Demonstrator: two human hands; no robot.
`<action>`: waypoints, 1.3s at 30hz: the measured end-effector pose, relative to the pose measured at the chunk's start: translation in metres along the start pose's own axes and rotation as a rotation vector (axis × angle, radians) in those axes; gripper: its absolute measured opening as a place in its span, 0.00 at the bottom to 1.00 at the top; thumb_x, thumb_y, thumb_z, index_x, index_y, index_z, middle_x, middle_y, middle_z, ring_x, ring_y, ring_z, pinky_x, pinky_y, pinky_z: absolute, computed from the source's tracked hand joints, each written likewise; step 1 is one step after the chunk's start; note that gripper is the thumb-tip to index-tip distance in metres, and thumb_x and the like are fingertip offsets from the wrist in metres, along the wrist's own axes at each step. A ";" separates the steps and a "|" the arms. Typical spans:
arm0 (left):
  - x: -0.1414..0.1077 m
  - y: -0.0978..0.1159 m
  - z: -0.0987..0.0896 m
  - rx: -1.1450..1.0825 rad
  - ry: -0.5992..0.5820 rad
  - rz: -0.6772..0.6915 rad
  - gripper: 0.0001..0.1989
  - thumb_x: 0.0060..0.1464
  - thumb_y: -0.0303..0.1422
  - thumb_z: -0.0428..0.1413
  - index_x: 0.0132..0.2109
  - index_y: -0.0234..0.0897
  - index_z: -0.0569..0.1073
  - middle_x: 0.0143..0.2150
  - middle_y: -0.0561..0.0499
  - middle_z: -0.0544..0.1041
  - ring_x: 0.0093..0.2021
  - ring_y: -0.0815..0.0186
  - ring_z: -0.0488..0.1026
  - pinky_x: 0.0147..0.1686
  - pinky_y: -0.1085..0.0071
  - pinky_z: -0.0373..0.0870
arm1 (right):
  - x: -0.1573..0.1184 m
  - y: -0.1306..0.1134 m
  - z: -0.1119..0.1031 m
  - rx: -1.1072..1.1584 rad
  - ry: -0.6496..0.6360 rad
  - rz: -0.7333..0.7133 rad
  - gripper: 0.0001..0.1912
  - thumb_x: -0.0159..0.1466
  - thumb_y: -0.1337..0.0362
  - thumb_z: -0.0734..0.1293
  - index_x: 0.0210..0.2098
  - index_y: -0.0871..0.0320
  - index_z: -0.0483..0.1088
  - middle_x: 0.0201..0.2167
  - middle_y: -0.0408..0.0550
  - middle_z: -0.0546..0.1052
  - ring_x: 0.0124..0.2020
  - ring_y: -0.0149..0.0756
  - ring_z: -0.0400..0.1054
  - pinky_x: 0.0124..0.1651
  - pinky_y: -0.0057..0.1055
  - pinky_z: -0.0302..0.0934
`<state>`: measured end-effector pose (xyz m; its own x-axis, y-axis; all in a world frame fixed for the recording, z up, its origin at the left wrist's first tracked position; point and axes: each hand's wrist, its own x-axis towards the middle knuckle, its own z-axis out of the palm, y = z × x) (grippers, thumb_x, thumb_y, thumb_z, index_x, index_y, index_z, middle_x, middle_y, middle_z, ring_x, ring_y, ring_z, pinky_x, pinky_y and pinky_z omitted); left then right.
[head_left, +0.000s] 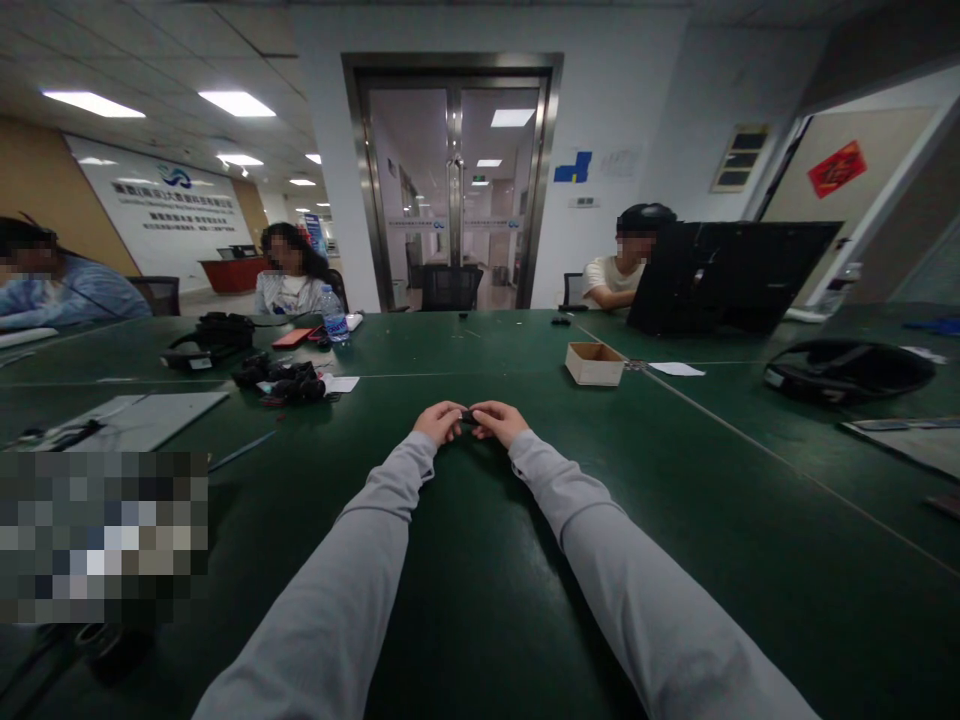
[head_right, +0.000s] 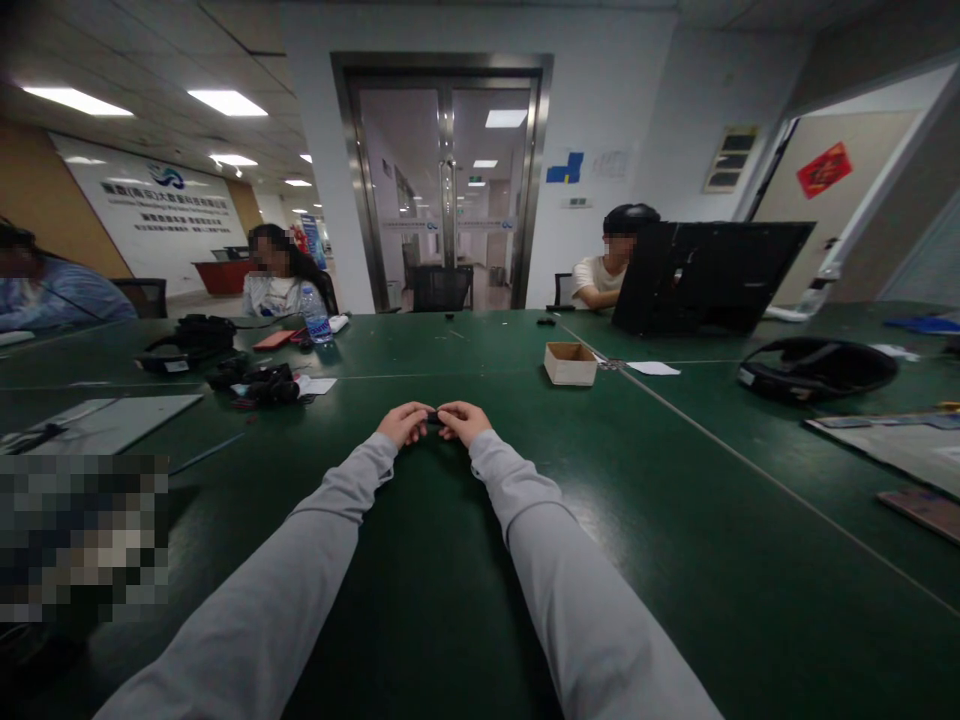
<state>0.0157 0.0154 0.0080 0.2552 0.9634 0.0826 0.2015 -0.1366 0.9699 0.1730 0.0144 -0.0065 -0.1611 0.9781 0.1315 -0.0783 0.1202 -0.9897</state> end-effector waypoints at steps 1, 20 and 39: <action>0.000 -0.001 0.000 -0.007 0.000 0.005 0.11 0.52 0.32 0.47 0.39 0.31 0.69 0.16 0.57 0.66 0.12 0.77 0.59 0.12 0.81 0.52 | 0.000 0.001 0.000 -0.005 -0.009 -0.009 0.11 0.53 0.67 0.69 0.36 0.63 0.68 0.19 0.43 0.71 0.20 0.28 0.68 0.22 0.22 0.65; 0.004 -0.011 0.002 0.030 0.131 0.018 0.16 0.48 0.44 0.51 0.27 0.36 0.60 0.13 0.58 0.66 0.11 0.76 0.59 0.13 0.80 0.53 | 0.003 0.008 0.000 -0.259 -0.067 -0.082 0.18 0.43 0.76 0.70 0.35 0.63 0.67 0.30 0.45 0.73 0.17 0.22 0.60 0.21 0.23 0.58; -0.010 0.014 0.009 0.719 0.217 0.130 0.16 0.45 0.48 0.52 0.28 0.39 0.65 0.23 0.56 0.67 0.24 0.70 0.62 0.23 0.74 0.53 | -0.013 -0.002 0.027 -0.612 0.143 -0.138 0.06 0.49 0.68 0.66 0.27 0.59 0.64 0.17 0.39 0.66 0.17 0.29 0.63 0.20 0.24 0.57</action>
<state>0.0242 0.0023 0.0188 0.1426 0.9430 0.3008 0.7677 -0.2972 0.5677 0.1483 -0.0036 -0.0051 -0.0536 0.9545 0.2934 0.4938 0.2807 -0.8230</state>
